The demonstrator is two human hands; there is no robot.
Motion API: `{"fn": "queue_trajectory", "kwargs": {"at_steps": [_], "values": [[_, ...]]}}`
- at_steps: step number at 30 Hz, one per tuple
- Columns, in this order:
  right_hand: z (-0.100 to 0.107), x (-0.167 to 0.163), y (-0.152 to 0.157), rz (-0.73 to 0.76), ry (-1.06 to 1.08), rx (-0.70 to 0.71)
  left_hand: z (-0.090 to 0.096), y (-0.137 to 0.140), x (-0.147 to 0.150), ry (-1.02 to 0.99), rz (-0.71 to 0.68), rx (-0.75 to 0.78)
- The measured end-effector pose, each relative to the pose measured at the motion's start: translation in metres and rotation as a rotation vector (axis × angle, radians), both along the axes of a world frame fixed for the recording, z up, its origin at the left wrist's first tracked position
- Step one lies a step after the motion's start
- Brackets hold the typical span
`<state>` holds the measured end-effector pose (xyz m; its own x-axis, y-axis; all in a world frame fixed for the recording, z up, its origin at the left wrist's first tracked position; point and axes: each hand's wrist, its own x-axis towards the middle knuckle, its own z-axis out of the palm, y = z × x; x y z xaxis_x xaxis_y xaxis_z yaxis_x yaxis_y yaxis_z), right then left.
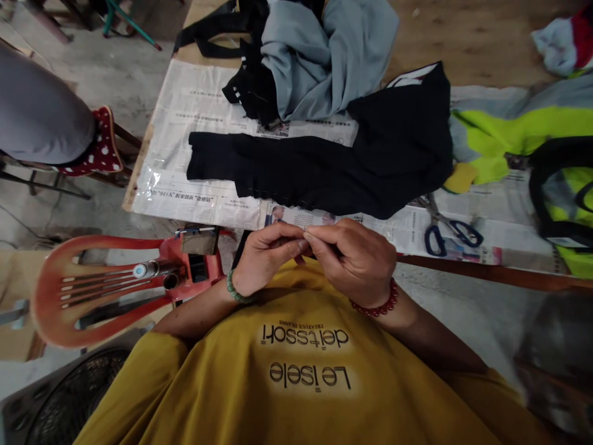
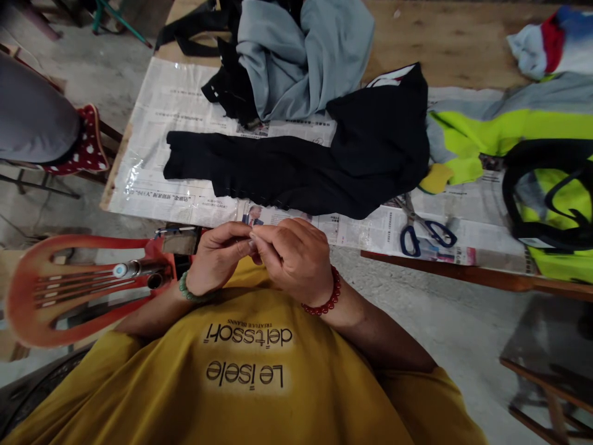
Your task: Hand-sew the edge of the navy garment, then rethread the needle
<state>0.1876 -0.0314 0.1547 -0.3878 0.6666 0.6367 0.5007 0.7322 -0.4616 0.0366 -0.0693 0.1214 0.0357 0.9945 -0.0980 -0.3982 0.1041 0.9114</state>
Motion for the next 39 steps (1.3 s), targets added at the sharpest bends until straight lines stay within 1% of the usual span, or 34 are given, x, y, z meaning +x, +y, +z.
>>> {"fn": "queue_trajectory", "kwargs": {"at_steps": [4,10,19,24,29,32,35,39], "values": [[0.001,0.0,0.0,0.008,0.001,0.019,0.0,0.0,0.0,-0.013,0.013,-0.019],[0.001,0.0,0.0,-0.064,-0.002,0.046,0.001,0.0,0.0,-0.027,-0.009,-0.024],[0.001,0.0,0.0,-0.062,-0.039,0.042,-0.003,-0.001,0.0,-0.008,-0.011,-0.032],[0.001,0.0,0.001,-0.08,-0.042,0.049,0.0,0.001,0.0,-0.006,-0.009,-0.045],[0.011,-0.001,0.007,-0.133,-0.041,0.134,0.011,0.01,-0.003,-0.008,0.015,-0.024],[0.022,-0.003,0.012,-0.153,-0.029,0.226,0.023,0.017,-0.004,0.014,0.02,0.019],[0.031,-0.006,0.016,-0.141,-0.022,0.318,0.036,0.022,-0.006,0.033,0.031,0.079],[0.041,-0.008,0.017,-0.145,-0.02,0.384,0.048,0.025,-0.007,0.058,0.048,0.15]]}}
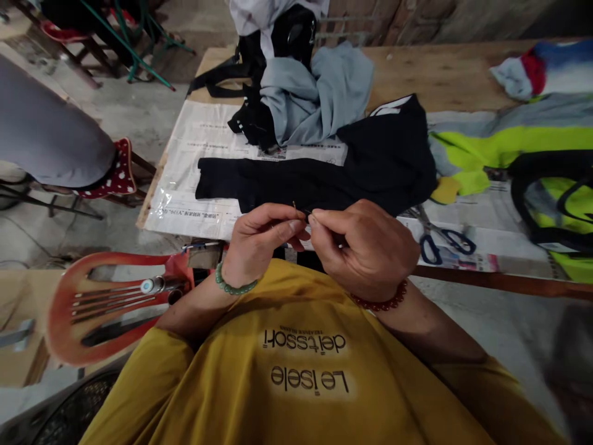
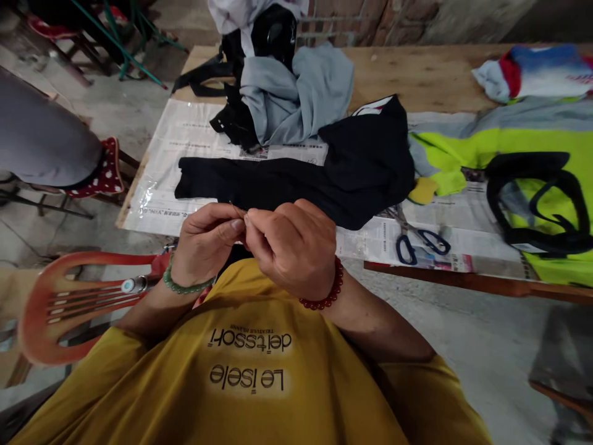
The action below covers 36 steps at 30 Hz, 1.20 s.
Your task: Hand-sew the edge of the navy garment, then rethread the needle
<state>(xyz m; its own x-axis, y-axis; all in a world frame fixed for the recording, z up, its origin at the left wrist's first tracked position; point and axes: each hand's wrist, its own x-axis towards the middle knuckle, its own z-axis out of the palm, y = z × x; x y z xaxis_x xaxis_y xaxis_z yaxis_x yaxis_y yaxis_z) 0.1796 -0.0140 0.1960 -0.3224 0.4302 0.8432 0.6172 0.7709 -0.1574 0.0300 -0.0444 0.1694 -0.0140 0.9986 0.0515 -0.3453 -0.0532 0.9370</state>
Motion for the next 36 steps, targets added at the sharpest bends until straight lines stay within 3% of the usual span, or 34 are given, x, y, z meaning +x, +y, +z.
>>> {"fn": "queue_trajectory", "kwargs": {"at_steps": [7,12,29,36], "values": [[0.014,0.001,-0.004,-0.042,0.017,0.039,0.006,0.0,0.005,0.015,0.011,0.062],[0.019,0.0,-0.008,-0.05,-0.032,-0.02,0.011,0.0,0.005,0.009,0.026,0.087],[0.016,0.002,-0.011,0.001,-0.011,0.065,0.01,-0.008,0.008,0.03,0.025,0.058],[0.016,0.004,-0.012,-0.002,-0.052,-0.014,0.012,-0.007,0.008,0.032,0.036,0.046]]}}
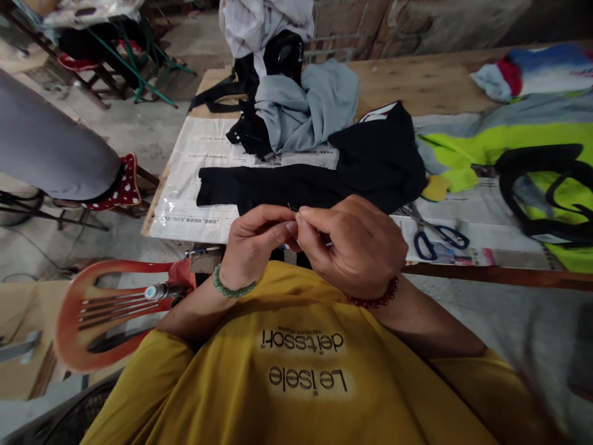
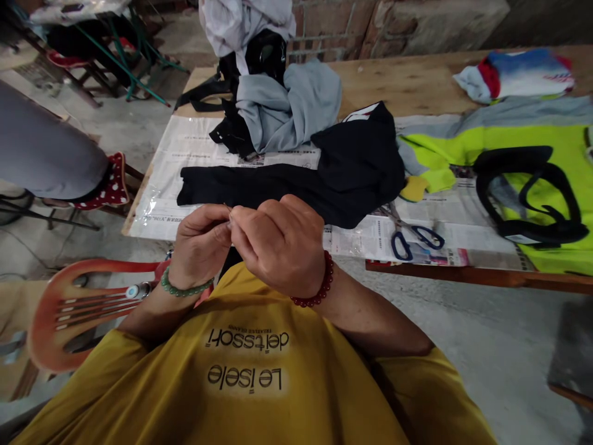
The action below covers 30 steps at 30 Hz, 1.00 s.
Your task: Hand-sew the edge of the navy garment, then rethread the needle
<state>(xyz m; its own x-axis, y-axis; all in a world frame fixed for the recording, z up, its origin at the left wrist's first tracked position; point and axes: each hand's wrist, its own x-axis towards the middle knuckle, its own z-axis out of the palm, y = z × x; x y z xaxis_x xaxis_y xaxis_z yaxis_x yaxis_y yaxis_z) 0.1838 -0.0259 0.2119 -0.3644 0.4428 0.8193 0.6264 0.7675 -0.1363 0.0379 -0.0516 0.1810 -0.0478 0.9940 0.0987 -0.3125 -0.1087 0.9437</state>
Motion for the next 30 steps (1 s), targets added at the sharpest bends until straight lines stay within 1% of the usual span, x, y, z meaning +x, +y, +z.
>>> {"fn": "queue_trajectory", "kwargs": {"at_steps": [4,8,13,18,23,27,30], "values": [[-0.001,-0.001,0.001,0.019,0.036,0.034,-0.001,0.0,0.001,-0.007,-0.008,0.02],[-0.004,-0.001,0.003,0.028,0.065,0.077,-0.004,0.0,0.001,0.01,-0.017,0.002],[-0.007,0.0,0.002,-0.016,0.046,0.045,-0.01,0.001,0.002,0.03,-0.028,0.005],[-0.008,0.001,0.003,0.015,0.076,0.07,-0.011,0.002,0.002,0.038,-0.026,0.026],[-0.009,0.001,0.003,-0.009,0.06,0.043,-0.01,0.001,0.001,0.05,-0.01,0.012],[-0.011,0.001,0.004,0.011,0.083,0.054,-0.011,0.001,0.002,0.053,-0.009,-0.008],[-0.012,0.001,0.004,0.021,0.099,0.033,-0.012,0.002,0.002,0.04,-0.019,-0.002]]}}
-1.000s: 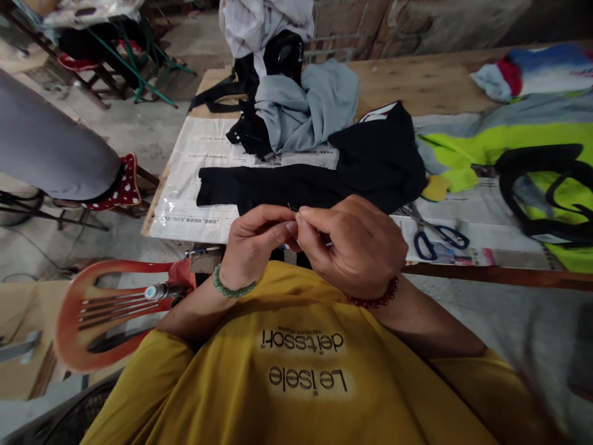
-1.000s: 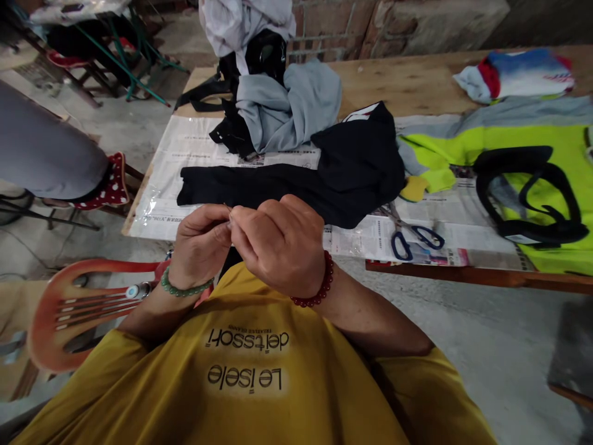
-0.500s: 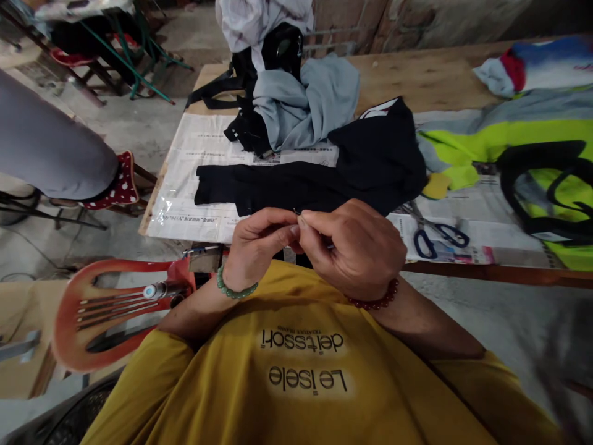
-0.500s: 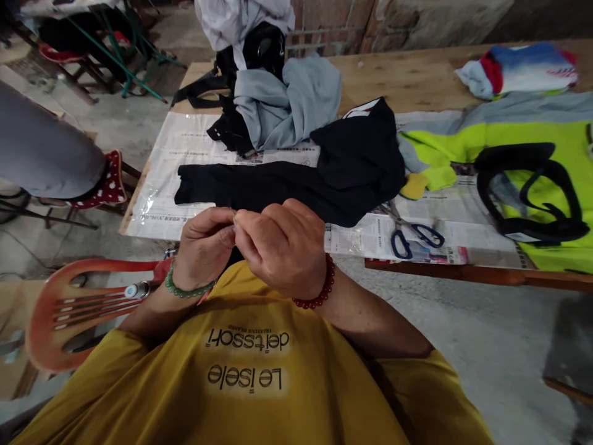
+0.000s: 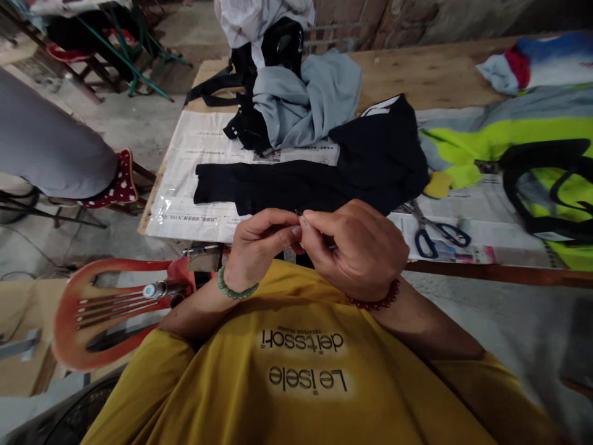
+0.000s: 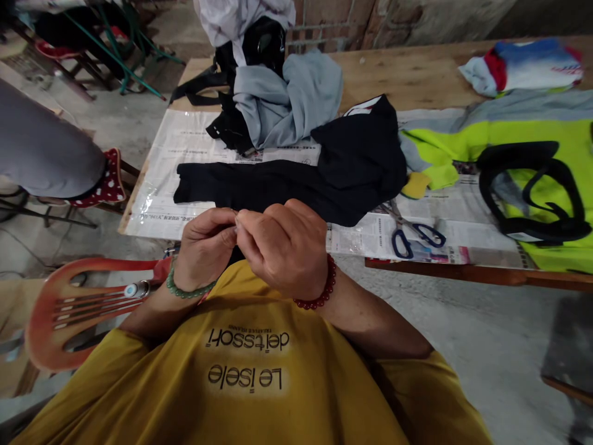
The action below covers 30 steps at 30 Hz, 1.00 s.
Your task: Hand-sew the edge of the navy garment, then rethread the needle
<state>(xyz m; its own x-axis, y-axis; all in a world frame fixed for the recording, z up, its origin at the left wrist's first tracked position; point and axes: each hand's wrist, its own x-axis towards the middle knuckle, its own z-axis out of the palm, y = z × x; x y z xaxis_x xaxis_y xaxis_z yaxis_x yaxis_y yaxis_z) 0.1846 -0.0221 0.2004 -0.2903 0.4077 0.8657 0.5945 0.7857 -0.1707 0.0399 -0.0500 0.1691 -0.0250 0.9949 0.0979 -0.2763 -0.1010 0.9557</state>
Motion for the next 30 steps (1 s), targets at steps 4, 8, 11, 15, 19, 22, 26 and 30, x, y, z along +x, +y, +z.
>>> {"fn": "queue_trajectory", "kwargs": {"at_steps": [4,8,11,15,19,22,26,30], "values": [[-0.0005,-0.0006,0.0003,0.004,0.0,-0.004,-0.0012,0.0004,0.0,-0.01,-0.005,0.001],[-0.0016,-0.0018,0.0017,0.001,0.012,0.017,-0.0028,0.0007,0.0001,-0.011,-0.007,-0.001],[-0.0016,-0.0021,0.0018,-0.009,0.003,0.011,-0.0039,0.0007,0.0004,-0.014,-0.01,0.003],[-0.0004,-0.0011,-0.0002,-0.022,-0.031,-0.019,-0.0031,0.0001,0.0004,-0.01,-0.007,-0.001],[-0.0006,-0.0001,-0.0016,-0.014,-0.045,-0.032,-0.0012,-0.0005,0.0002,-0.003,0.01,-0.024],[-0.0016,-0.0002,-0.0014,0.004,-0.023,-0.018,-0.0014,-0.0004,0.0002,-0.009,0.019,-0.027],[-0.0018,0.0,-0.0013,0.018,-0.01,-0.017,-0.0034,0.0002,0.0002,-0.014,0.014,-0.025],[-0.0009,0.0013,-0.002,0.011,-0.019,-0.053,-0.0049,0.0006,-0.0001,-0.013,0.004,-0.022]]}}
